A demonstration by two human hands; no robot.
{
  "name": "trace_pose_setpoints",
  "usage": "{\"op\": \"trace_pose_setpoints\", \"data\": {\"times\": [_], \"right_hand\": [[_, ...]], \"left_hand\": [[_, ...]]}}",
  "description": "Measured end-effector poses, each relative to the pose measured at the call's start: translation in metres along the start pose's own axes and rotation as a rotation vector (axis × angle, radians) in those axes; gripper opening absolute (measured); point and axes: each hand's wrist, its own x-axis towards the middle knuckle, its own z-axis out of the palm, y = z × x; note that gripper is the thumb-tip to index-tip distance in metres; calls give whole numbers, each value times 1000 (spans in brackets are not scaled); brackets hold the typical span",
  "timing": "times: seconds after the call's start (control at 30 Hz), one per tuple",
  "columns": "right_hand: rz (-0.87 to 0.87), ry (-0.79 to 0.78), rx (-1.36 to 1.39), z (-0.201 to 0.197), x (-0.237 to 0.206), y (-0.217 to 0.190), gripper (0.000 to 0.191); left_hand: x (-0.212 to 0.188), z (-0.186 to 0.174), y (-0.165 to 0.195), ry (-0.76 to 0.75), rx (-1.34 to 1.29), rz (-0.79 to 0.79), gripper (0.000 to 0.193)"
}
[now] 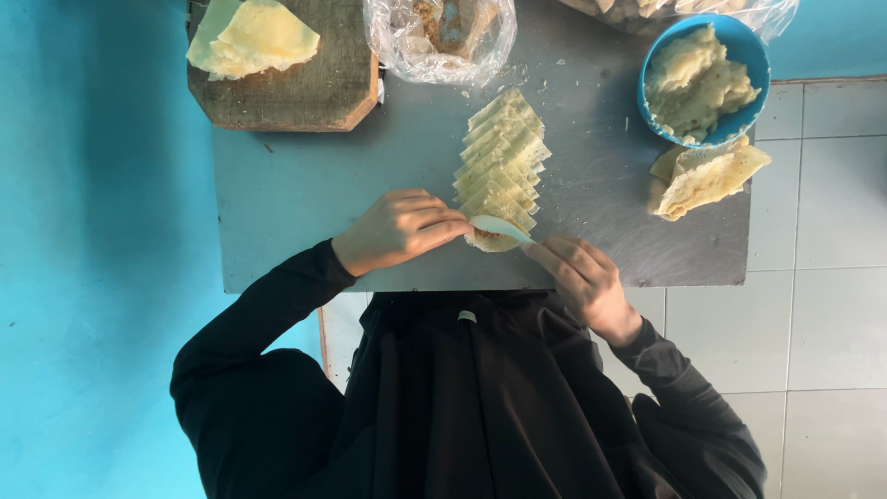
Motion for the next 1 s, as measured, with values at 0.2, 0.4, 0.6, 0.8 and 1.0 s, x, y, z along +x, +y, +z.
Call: {"op": "trace_pose_setpoints", "data": {"times": [0.2,0.4,0.6,0.8,1.0], "right_hand": [[-17,-12,-20,-3,-12,-1,49],[150,83,91,7,-12,1,36],[459,83,304,1,-2,-3,28],[678,78,523,-3,7,2,23],[854,146,782,-11,21,13,22]], "left_hand": [[0,1,0,5,-6,-8,20],[0,2,0,19,-13,-24,19],[0,4,0,25,3,-11,18],[2,4,2,28,7,-4,19],[4,4,3,49,-3,-12,20]]}}
